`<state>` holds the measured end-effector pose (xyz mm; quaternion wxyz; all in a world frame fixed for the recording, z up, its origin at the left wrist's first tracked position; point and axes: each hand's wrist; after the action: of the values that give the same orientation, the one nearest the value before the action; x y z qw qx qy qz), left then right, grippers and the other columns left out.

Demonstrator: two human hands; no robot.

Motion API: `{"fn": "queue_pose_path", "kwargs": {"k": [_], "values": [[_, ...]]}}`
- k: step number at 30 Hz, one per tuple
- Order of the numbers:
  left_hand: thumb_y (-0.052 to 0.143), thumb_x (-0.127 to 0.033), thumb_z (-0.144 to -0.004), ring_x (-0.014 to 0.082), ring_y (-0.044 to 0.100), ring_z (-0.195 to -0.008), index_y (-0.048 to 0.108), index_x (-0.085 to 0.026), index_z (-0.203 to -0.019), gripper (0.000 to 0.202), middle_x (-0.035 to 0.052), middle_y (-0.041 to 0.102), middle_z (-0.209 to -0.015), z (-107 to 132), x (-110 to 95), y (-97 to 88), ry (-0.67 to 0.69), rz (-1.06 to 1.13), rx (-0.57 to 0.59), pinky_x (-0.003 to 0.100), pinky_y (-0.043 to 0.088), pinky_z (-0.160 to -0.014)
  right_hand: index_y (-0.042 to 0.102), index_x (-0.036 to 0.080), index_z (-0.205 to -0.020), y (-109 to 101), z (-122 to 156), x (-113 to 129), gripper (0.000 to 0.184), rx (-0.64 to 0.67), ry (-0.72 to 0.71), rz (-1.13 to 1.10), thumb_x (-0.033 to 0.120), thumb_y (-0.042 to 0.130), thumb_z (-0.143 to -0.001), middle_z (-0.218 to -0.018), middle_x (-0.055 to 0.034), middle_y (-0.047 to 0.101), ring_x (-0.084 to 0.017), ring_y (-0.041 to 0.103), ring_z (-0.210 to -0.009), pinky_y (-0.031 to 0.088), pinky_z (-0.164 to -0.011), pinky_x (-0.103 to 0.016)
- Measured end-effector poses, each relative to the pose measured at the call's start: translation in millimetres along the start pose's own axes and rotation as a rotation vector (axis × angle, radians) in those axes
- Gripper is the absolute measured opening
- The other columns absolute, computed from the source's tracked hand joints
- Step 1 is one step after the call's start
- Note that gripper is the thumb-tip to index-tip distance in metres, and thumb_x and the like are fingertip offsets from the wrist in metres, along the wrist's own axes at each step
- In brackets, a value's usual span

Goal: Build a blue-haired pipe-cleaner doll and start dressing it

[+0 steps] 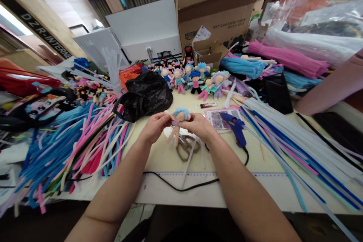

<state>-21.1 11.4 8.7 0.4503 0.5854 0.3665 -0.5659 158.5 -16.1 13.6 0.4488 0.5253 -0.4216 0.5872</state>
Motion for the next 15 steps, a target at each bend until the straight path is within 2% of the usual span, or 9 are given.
{"fn": "queue_pose_path", "kwargs": {"k": [4,9,13,15], "values": [[0.077,-0.043,-0.064,0.0144,0.063,-0.071,0.066,-0.018,-0.099,0.044,0.004,0.07,-0.084,1,-5,-4.3,-0.077,0.136,0.026,0.027,0.042,-0.069,0.065,0.014,-0.074,-3,-2,-3,0.032,-0.053,-0.018,-0.086,0.043,0.074,-0.064,-0.057,0.0037,0.045,-0.008,0.033,-0.051,0.025,-0.047,-0.024],[0.076,-0.036,-0.065,0.0131,0.063,-0.069,0.07,-0.014,-0.088,0.032,0.0061,0.07,-0.08,1,-8,-7.0,-0.138,0.122,0.004,0.024,0.04,-0.064,0.057,0.017,-0.061,-5,-5,-5,0.031,-0.098,-0.041,-0.174,0.041,0.076,-0.062,-0.049,0.0053,0.041,-0.008,0.033,-0.047,0.025,-0.046,-0.025],[0.071,-0.021,-0.062,0.008,0.054,-0.058,0.07,-0.014,-0.082,0.021,0.0005,0.063,-0.065,-2,-7,-10.1,-0.102,0.142,-0.068,0.022,0.037,-0.058,0.059,0.017,-0.063,-8,-6,-5,0.03,-0.143,-0.023,-0.23,0.039,0.078,-0.059,-0.049,0.0052,0.042,-0.008,0.033,-0.046,0.025,-0.045,-0.025],[0.069,-0.019,-0.062,0.0058,0.046,-0.052,0.069,-0.014,-0.079,0.018,-0.0028,0.055,-0.057,-4,-7,-11.9,-0.07,0.162,-0.085,0.021,0.033,-0.054,0.059,0.016,-0.063,-9,-7,-5,0.03,-0.154,-0.02,-0.243,0.039,0.078,-0.058,-0.048,0.0052,0.042,-0.007,0.032,-0.046,0.024,-0.045,-0.025]]}}
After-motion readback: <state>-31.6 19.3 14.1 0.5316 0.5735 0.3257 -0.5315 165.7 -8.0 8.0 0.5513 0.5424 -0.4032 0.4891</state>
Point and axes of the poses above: each hand's wrist, its own z-axis away from the middle knuckle, its own y-axis out of the palm, x = y × z
